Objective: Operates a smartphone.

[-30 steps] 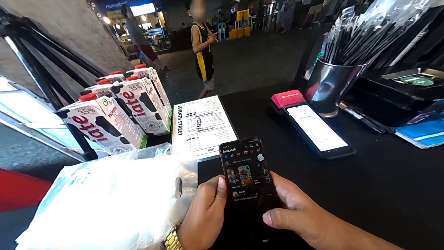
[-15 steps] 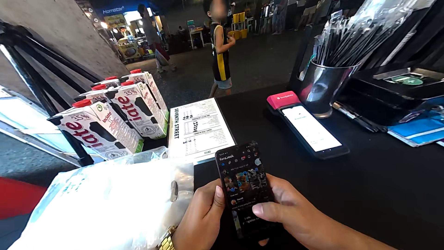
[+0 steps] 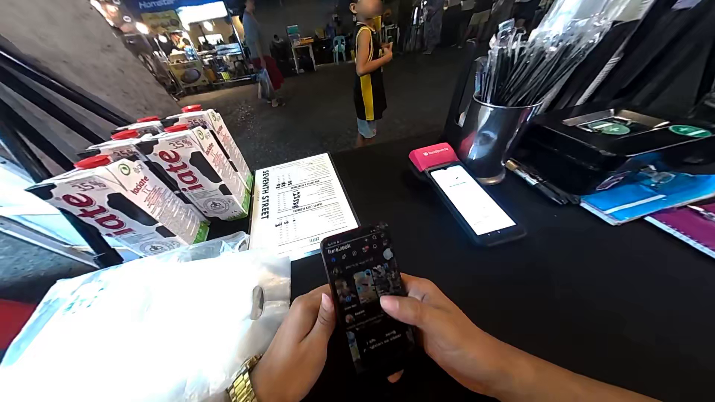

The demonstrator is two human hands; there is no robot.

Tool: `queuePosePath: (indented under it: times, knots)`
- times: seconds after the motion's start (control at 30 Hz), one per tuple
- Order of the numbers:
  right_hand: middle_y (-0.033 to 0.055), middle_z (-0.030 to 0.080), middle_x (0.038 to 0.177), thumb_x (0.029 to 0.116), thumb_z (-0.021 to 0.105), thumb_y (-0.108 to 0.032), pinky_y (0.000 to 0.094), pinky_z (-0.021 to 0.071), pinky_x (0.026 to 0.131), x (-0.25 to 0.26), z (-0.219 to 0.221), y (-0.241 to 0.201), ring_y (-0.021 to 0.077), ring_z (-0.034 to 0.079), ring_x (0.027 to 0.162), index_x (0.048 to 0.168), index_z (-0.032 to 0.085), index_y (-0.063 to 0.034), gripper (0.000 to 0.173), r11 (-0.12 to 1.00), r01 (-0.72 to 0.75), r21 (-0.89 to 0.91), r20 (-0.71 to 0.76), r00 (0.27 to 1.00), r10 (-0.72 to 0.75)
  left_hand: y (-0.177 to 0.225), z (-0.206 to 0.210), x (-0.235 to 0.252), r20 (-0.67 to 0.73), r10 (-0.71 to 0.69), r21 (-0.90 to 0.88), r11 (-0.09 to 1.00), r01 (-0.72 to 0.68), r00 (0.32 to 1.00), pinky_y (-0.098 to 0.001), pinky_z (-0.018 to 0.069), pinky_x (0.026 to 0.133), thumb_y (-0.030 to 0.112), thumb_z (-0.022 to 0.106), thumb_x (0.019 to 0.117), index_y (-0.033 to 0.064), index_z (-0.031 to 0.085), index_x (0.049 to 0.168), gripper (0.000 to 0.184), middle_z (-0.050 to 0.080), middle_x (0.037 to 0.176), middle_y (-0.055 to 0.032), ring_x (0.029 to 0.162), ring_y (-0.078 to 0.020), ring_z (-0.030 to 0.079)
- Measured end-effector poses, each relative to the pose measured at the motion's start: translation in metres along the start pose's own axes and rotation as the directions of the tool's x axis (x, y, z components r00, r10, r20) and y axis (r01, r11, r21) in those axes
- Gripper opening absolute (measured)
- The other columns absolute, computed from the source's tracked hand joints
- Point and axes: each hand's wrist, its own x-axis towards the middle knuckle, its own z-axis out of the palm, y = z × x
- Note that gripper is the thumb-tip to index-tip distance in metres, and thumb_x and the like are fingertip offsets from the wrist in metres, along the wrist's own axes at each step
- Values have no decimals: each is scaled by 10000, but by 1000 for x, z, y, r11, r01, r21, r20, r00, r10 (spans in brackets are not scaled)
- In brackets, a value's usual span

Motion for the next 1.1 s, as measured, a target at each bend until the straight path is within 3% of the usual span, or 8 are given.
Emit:
queuePosePath:
  times: [0.2,0.4,0.7,0.83,1.1]
  knots:
    - [103,658,1277,993,557,-500,443,649,756,-2,-1,-7,262,690,1120,1445,451,-117,603,995,-102,5,75,992,102,3,0,2,-56,-137,22,990,139,989,-193,559,913,357,266,1124,132,702,1102,490,738,974,84,984,35,678]
    - [110,656,1289,949,544,-658,463,645,750,-3,-3,-9,281,692,1126,1459,476,-239,664,987,-156,-24,85,984,158,8,-1,3,-90,-199,77,975,206,976,-201,570,816,377,275,1117,194,700,996,478,709,878,101,898,25,680]
    - [133,655,1277,975,508,-654,455,647,715,-3,-5,-8,297,702,1093,1448,494,-246,625,991,-122,-58,65,990,126,11,-1,4,-79,-176,119,975,185,981,-198,576,803,381,266,1119,199,694,1011,478,704,884,95,904,14,681]
    - [120,650,1283,977,497,-660,443,645,724,-4,-4,-8,279,697,1095,1456,498,-258,626,991,-120,-64,53,991,123,13,-1,5,-83,-163,154,973,174,983,-186,568,741,380,254,1119,197,679,962,488,681,831,97,846,19,673]
    - [127,648,1284,990,491,-638,449,645,712,-4,-4,-9,284,699,1090,1464,489,-260,606,993,-110,-51,55,992,113,15,0,6,-84,-169,144,973,180,982,-195,575,770,384,257,1120,198,682,982,485,693,855,96,877,16,680]
